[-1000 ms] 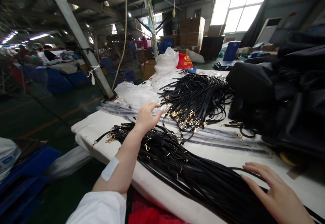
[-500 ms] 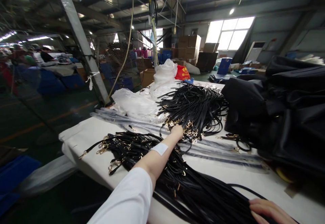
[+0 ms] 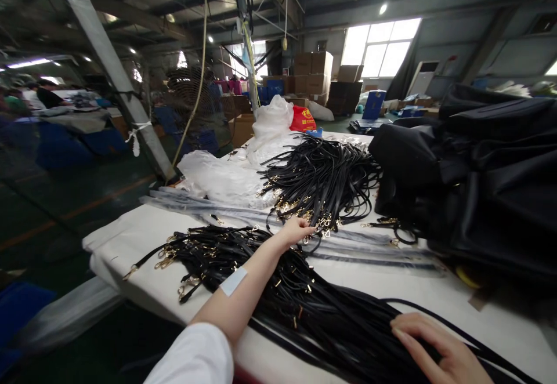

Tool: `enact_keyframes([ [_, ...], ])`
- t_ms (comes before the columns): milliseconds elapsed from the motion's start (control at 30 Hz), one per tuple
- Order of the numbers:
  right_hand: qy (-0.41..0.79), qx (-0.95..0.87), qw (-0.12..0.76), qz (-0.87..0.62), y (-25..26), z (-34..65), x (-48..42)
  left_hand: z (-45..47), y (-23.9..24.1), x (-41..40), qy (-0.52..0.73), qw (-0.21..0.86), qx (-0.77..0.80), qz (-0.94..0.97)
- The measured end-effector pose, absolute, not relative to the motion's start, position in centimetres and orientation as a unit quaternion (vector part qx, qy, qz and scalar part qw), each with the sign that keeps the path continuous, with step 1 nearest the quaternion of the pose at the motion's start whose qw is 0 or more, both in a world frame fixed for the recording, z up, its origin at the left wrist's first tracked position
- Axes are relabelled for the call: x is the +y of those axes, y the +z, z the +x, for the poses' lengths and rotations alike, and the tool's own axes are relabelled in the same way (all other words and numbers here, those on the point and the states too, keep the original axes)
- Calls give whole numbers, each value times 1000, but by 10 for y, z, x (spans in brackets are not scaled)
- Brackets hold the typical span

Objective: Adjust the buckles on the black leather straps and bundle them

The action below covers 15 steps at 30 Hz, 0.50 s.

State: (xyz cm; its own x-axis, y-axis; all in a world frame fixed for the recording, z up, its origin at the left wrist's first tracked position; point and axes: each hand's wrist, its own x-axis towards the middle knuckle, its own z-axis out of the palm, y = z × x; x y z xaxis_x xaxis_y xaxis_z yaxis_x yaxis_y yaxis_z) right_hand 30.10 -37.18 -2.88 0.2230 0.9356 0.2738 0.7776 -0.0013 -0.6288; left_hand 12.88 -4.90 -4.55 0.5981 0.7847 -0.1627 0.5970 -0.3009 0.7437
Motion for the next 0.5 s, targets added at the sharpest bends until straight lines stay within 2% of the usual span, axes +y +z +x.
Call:
enact_keyframes([
  [200, 215, -591, 343, -697, -27, 287, -358, 127, -42, -117, 85, 485, 343, 800],
  [433, 251, -549, 351, -716, -26, 288, -352, 130, -31, -157, 75, 439, 317, 837],
  [500, 274, -512, 377, -722, -28, 285, -352, 131, -30, -173, 58, 463, 286, 837],
])
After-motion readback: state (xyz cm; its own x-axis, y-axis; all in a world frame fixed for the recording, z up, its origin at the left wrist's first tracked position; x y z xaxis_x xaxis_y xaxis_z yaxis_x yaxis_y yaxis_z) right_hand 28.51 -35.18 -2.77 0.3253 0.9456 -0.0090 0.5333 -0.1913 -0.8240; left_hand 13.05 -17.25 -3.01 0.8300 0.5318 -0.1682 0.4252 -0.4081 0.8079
